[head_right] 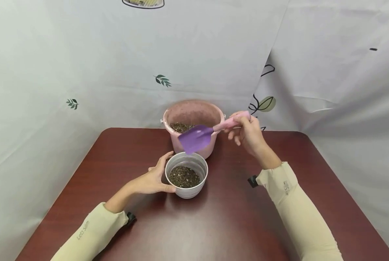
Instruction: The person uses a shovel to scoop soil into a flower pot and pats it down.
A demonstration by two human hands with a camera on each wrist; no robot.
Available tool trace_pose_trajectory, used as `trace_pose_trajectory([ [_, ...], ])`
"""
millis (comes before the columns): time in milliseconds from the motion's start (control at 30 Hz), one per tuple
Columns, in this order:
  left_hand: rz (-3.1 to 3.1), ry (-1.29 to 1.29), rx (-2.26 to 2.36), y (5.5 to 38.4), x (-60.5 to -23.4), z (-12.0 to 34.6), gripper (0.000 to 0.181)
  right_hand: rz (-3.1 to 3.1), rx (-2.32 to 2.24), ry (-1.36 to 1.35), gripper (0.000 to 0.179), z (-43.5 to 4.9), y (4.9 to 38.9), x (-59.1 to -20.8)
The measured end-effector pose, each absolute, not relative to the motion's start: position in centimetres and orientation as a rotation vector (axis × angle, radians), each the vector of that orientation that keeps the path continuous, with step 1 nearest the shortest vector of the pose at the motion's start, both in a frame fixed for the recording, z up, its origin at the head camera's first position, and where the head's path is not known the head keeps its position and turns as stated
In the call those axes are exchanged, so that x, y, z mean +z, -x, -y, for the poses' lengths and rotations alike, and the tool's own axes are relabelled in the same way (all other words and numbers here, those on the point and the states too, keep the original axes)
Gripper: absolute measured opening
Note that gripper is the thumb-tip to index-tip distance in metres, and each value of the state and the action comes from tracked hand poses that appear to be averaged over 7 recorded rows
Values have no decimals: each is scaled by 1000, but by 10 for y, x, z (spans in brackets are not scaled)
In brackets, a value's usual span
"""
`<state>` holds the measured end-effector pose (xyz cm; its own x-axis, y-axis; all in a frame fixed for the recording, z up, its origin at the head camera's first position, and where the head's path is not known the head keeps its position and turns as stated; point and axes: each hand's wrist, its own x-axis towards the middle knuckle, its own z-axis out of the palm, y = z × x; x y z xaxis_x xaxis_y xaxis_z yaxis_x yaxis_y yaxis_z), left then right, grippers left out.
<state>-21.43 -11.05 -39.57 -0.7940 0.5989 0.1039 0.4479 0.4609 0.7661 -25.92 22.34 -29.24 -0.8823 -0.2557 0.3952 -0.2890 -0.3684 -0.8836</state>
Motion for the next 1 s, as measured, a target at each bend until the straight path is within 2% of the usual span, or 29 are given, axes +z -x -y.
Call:
trace_pose_trajectory([
  [100, -2506, -890, 1260, 220, -391, 114, 125, 1705, 2477, -653, 39, -227, 271, -282],
  [167, -2522, -824, 1290, 226, -386, 115, 119, 1692, 2446, -558, 40, -229, 279, -278],
  [400, -2516, -508, 1633, 262, -361, 106, 93, 1956, 2182, -294, 23, -222, 309, -276],
  [600, -2415, -395, 1939, 285, -361, 99, 81, 2316, 1933, -425, 23, -189, 332, -280],
  [800, -2339, -380, 2146, 290, -370, 92, 70, 2412, 1845, -572, 22, -168, 350, -280],
  [1000, -2281, -390, 2236, 293, -370, 85, 63, 2519, 1847, -556, 28, -165, 367, -281],
])
